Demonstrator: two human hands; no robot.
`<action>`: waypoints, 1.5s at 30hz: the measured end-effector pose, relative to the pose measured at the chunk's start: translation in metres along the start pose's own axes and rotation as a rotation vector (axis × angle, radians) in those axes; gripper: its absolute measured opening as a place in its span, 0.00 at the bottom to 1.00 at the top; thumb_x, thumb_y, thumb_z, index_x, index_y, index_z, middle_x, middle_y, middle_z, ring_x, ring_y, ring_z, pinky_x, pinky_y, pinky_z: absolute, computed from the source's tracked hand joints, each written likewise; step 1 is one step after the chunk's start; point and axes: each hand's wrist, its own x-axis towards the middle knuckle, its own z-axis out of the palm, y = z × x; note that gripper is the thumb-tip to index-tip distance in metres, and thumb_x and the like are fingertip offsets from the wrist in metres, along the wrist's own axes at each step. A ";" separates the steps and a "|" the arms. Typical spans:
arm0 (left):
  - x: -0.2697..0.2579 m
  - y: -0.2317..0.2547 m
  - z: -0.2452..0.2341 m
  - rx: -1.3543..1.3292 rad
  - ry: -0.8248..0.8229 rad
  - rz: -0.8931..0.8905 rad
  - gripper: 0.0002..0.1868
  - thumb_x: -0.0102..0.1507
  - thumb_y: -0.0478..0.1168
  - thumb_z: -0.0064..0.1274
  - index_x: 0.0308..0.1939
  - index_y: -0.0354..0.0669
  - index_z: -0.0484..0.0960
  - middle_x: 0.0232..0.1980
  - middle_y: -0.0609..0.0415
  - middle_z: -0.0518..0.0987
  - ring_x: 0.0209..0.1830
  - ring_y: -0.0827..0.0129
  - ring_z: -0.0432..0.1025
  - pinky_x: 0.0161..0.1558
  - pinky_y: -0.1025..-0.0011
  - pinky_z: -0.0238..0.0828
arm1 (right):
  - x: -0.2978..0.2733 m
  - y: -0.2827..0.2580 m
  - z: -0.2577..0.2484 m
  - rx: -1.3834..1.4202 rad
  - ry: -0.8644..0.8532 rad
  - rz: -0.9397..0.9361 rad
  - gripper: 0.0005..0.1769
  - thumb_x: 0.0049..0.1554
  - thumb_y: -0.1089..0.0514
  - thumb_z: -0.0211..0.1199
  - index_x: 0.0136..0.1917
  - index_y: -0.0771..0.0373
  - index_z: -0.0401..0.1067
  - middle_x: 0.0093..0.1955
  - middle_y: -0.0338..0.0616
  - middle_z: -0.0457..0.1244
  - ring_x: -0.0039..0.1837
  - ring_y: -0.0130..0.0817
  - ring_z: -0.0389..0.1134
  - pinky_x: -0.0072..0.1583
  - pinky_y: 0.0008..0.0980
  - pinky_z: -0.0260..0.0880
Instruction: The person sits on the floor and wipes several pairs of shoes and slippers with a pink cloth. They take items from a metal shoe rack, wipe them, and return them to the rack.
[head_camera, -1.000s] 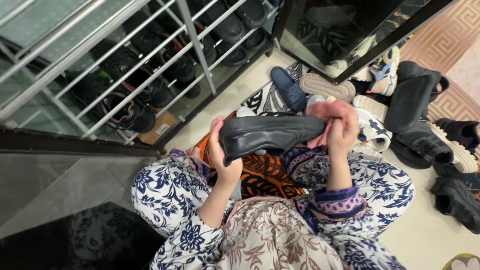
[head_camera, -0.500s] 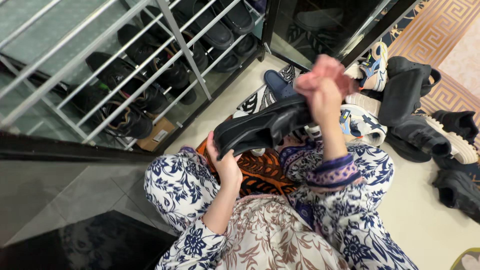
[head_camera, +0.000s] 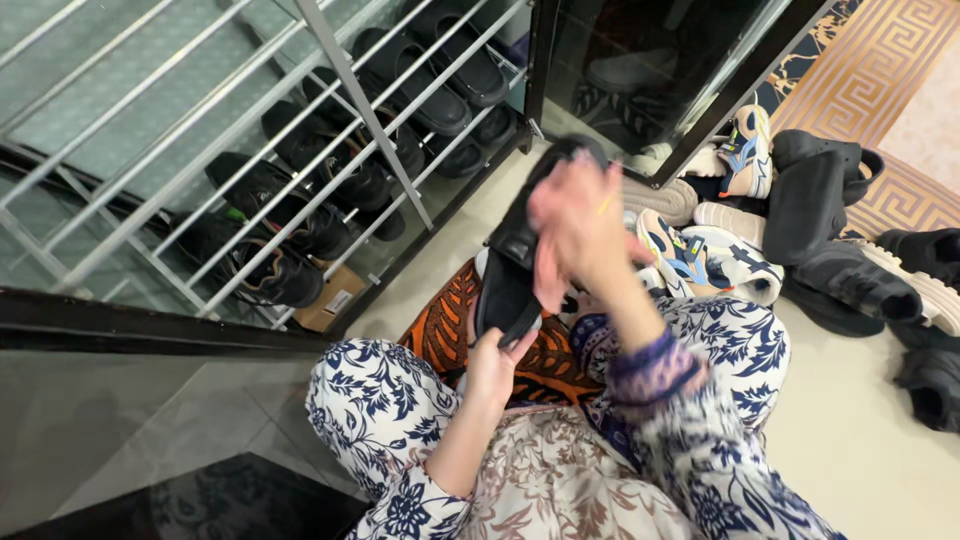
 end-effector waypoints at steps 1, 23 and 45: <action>-0.004 -0.002 -0.002 0.017 -0.019 0.002 0.35 0.63 0.27 0.31 0.73 0.60 0.58 0.67 0.46 0.71 0.60 0.52 0.74 0.57 0.51 0.77 | 0.021 0.022 -0.003 0.037 0.065 0.090 0.18 0.57 0.61 0.59 0.61 0.58 0.74 0.74 0.56 0.59 0.80 0.63 0.53 0.79 0.70 0.42; 0.039 0.009 -0.018 -0.205 -0.355 -0.303 0.31 0.73 0.45 0.25 0.71 0.24 0.66 0.68 0.36 0.74 0.64 0.54 0.74 0.57 0.61 0.76 | -0.083 -0.083 0.039 0.429 0.200 0.154 0.12 0.55 0.69 0.57 0.53 0.61 0.70 0.59 0.50 0.60 0.65 0.51 0.61 0.82 0.56 0.52; 0.103 -0.038 -0.040 0.007 0.260 0.062 0.34 0.66 0.31 0.32 0.77 0.54 0.45 0.63 0.32 0.72 0.46 0.46 0.79 0.50 0.59 0.78 | -0.258 0.042 0.175 0.571 -1.112 0.899 0.15 0.62 0.55 0.57 0.55 0.67 0.74 0.47 0.53 0.68 0.48 0.42 0.68 0.55 0.41 0.70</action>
